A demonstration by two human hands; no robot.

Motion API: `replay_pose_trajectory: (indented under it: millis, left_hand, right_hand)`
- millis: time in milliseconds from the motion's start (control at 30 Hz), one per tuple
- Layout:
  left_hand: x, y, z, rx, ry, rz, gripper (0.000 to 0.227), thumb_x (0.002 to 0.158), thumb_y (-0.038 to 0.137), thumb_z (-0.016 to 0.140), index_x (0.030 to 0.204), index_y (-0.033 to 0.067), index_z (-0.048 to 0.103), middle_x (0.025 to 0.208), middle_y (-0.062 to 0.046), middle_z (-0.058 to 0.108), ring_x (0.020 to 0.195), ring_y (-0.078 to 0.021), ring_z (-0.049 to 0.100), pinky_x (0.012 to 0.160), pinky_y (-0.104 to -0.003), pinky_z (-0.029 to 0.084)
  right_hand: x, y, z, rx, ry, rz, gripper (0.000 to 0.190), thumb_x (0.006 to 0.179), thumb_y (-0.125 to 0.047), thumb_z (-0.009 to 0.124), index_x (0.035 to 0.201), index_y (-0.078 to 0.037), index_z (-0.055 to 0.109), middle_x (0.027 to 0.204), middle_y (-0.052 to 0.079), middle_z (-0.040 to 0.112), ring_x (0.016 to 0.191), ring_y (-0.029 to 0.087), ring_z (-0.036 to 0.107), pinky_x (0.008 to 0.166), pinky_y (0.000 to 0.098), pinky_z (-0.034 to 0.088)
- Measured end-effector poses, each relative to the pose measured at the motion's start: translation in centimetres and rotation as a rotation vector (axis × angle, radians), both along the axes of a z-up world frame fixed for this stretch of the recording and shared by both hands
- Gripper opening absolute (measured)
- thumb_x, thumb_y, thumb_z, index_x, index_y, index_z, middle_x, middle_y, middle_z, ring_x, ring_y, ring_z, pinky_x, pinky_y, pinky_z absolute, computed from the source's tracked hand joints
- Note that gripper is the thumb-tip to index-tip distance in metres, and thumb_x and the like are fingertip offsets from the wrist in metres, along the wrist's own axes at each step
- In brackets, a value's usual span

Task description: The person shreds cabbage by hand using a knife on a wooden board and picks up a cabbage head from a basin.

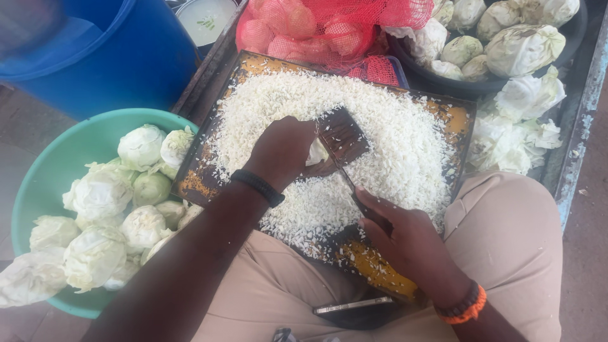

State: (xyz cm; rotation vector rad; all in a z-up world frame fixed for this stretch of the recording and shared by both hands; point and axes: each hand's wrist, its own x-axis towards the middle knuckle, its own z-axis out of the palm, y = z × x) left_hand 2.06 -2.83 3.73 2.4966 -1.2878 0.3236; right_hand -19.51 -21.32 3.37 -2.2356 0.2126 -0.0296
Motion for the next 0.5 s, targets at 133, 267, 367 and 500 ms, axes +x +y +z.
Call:
replay_pose_trajectory:
  millis: [133, 267, 367, 500]
  left_hand:
    - [0.3, -0.4, 0.0, 0.03, 0.01, 0.032, 0.007, 0.09, 0.011, 0.063, 0.088, 0.0086, 0.068, 0.081, -0.018, 0.067, 0.083, -0.0394, 0.066, 0.076, -0.051, 0.052]
    - [0.2, 0.2, -0.4, 0.094, 0.023, 0.069, 0.006, 0.088, 0.01, 0.062, 0.088, 0.0087, 0.068, 0.082, -0.018, 0.067, 0.083, -0.0389, 0.066, 0.076, -0.05, 0.052]
    - [0.4, 0.3, -0.9, -0.013, -0.032, -0.002, 0.01, 0.087, 0.007, 0.061, 0.095, 0.0066, 0.068, 0.08, -0.017, 0.066, 0.083, -0.0382, 0.066, 0.075, -0.051, 0.051]
    - [0.4, 0.3, -1.2, -0.015, -0.026, 0.032, 0.009, 0.086, 0.01, 0.063, 0.093, 0.0077, 0.068, 0.082, -0.017, 0.067, 0.083, -0.0376, 0.066, 0.075, -0.05, 0.051]
  right_hand:
    - [-0.6, 0.0, -1.5, 0.147, -0.174, 0.071, 0.048, 0.09, -0.023, 0.07, 0.137, -0.017, 0.062, 0.115, 0.016, 0.077, 0.094, 0.028, 0.081, 0.075, 0.0348, 0.06]
    - [-3.1, -0.1, -1.1, 0.017, -0.033, 0.083, 0.056, 0.086, -0.023, 0.073, 0.14, -0.018, 0.061, 0.113, 0.017, 0.076, 0.094, 0.031, 0.076, 0.077, 0.0369, 0.057]
    - [-3.1, -0.4, 0.2, 0.003, 0.26, -0.071, 0.06, 0.087, -0.031, 0.076, 0.145, -0.032, 0.061, 0.102, 0.01, 0.08, 0.08, 0.026, 0.082, 0.074, 0.0351, 0.06]
    - [0.0, 0.2, 0.2, 0.057, 0.044, -0.021, 0.051, 0.087, -0.024, 0.071, 0.138, -0.023, 0.062, 0.102, 0.013, 0.08, 0.078, 0.026, 0.079, 0.071, 0.0357, 0.06]
